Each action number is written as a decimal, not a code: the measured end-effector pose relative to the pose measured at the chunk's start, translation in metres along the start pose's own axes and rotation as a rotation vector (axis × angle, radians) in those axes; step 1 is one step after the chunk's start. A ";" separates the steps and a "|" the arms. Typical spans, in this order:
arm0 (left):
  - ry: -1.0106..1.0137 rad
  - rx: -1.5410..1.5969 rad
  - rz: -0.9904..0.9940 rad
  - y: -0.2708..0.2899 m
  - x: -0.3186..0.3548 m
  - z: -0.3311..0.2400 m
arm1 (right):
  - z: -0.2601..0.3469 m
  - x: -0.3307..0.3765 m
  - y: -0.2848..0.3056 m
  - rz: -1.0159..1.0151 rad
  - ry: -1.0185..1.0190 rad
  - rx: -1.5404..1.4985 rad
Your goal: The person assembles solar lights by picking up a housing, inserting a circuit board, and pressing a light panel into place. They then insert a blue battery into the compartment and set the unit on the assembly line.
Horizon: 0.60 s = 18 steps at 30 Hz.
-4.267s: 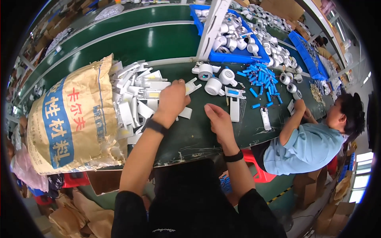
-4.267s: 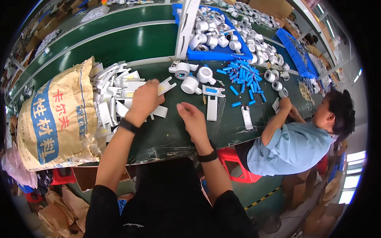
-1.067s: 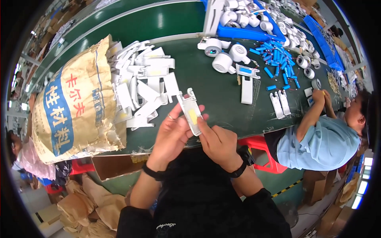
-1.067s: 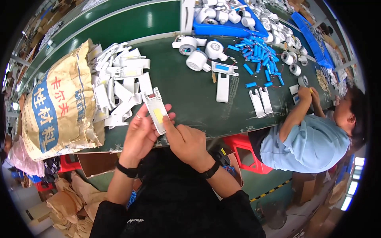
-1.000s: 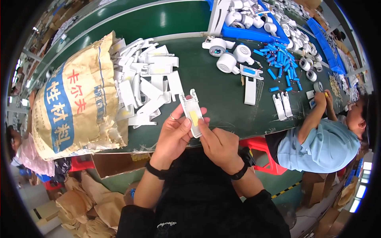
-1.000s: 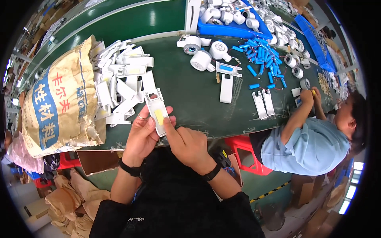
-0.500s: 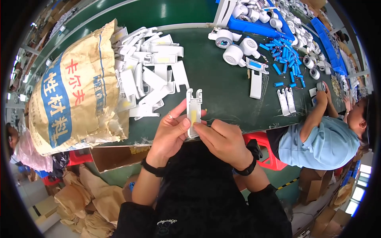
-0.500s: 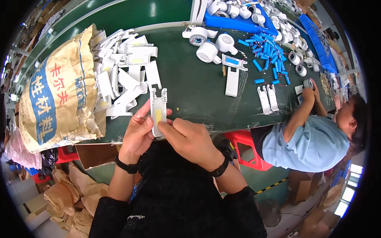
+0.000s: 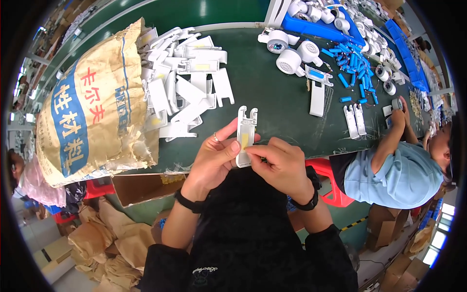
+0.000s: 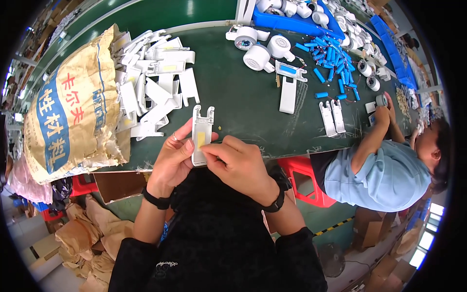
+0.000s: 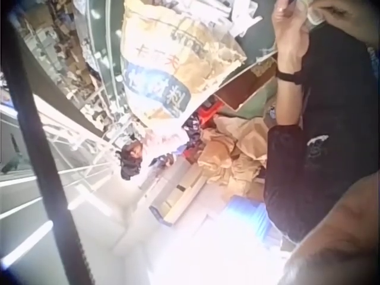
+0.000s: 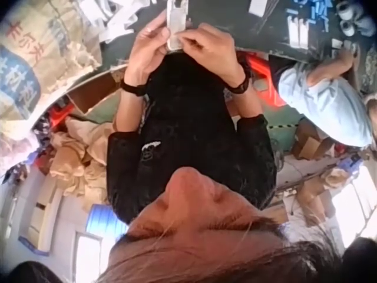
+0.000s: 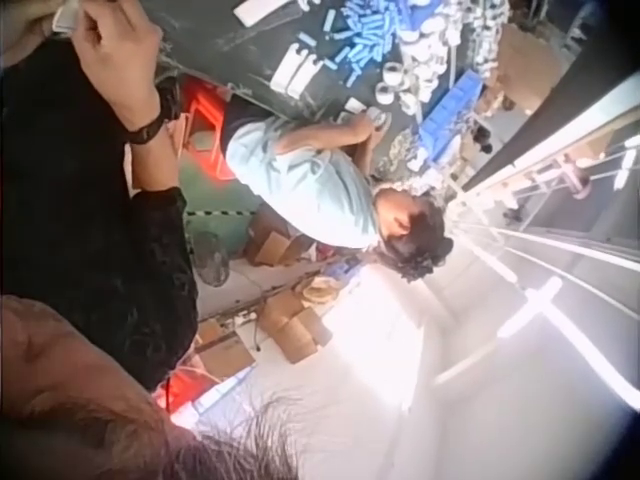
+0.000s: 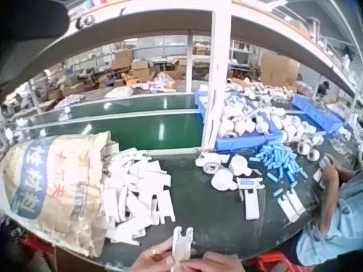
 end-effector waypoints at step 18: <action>-0.079 -0.372 -0.230 -0.124 -0.108 0.154 | -0.087 0.058 0.164 -0.739 -0.752 -1.254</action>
Point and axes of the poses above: each hand's wrist, its own x-axis away from the middle knuckle, its own y-axis out of the back of the hand, z = x × y, the point moved 5 cm from there along -x, towards the middle knuckle, and after that the axes turned 10 degrees about -z, right-handed, at the moved point
